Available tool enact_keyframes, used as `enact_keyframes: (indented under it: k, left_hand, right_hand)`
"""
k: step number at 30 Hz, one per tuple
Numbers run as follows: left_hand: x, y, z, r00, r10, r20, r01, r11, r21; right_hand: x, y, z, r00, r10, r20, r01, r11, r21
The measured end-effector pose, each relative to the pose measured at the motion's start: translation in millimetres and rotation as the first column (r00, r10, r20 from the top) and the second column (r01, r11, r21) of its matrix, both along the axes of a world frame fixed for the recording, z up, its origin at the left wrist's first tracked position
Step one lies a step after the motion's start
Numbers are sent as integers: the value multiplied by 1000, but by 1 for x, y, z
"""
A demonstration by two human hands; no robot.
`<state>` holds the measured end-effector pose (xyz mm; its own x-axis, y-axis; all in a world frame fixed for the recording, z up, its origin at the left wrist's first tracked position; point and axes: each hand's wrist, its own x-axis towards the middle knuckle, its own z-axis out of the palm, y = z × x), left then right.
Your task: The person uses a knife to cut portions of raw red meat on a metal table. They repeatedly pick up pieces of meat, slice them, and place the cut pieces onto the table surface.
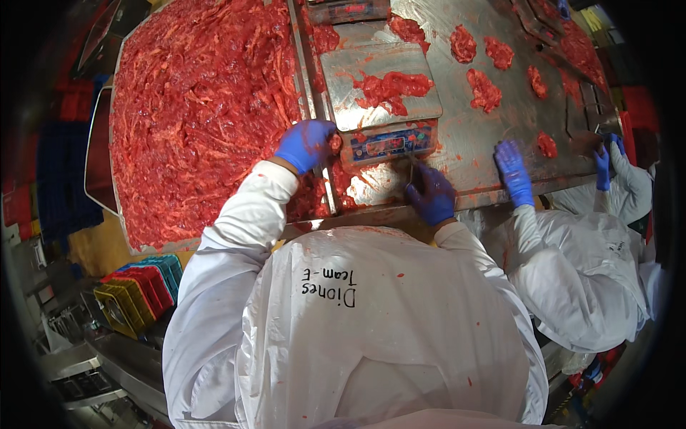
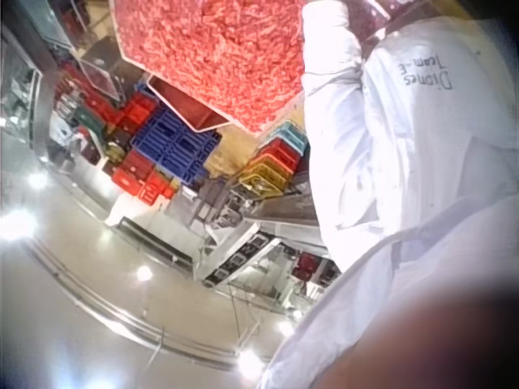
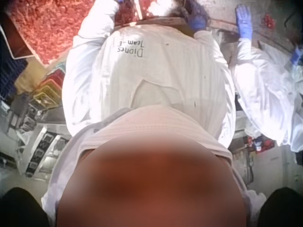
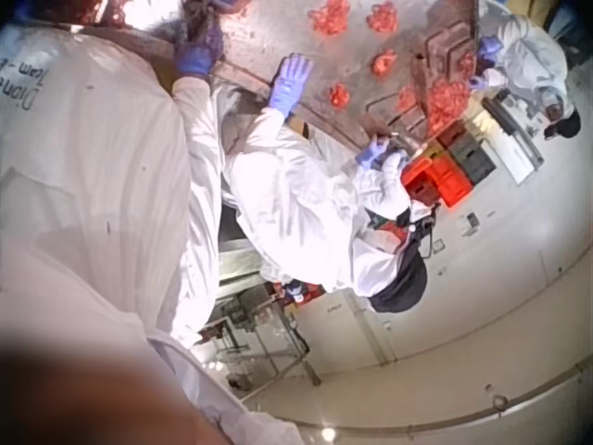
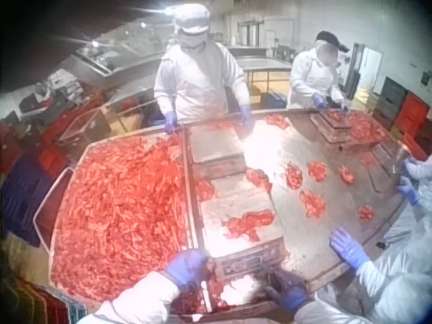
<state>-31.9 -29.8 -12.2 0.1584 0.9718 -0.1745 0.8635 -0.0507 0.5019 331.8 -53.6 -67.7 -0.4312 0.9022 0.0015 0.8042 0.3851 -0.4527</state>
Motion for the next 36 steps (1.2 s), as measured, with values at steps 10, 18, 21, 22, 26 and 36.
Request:
enact_keyframes:
  k: [10,18,21,22,26,36]
  left_hand:
    - [8,74,40,763,-28,646,-34,996,83]
    - [-104,9,-6,699,631,336,-615,770,-168]
    - [-72,-1,-6,786,571,235,-575,816,-60]
    - [-56,4,-5,850,473,233,-514,842,163]
    - [9,41,32,949,270,166,-316,792,522]
    - [-10,-10,7,921,389,-40,-369,899,238]
  right_hand:
    - [-3,3,3,1000,-17,-20,17,1000,19]
    - [4,2,-11,1000,-28,0,28,997,69]
    - [8,5,-18,957,-186,-221,177,982,-62]
    - [7,10,-11,932,-200,-302,179,979,-96]
    - [-25,51,58,858,-11,-514,-80,985,-154]
    - [-23,109,77,708,-306,-636,-362,616,-700]
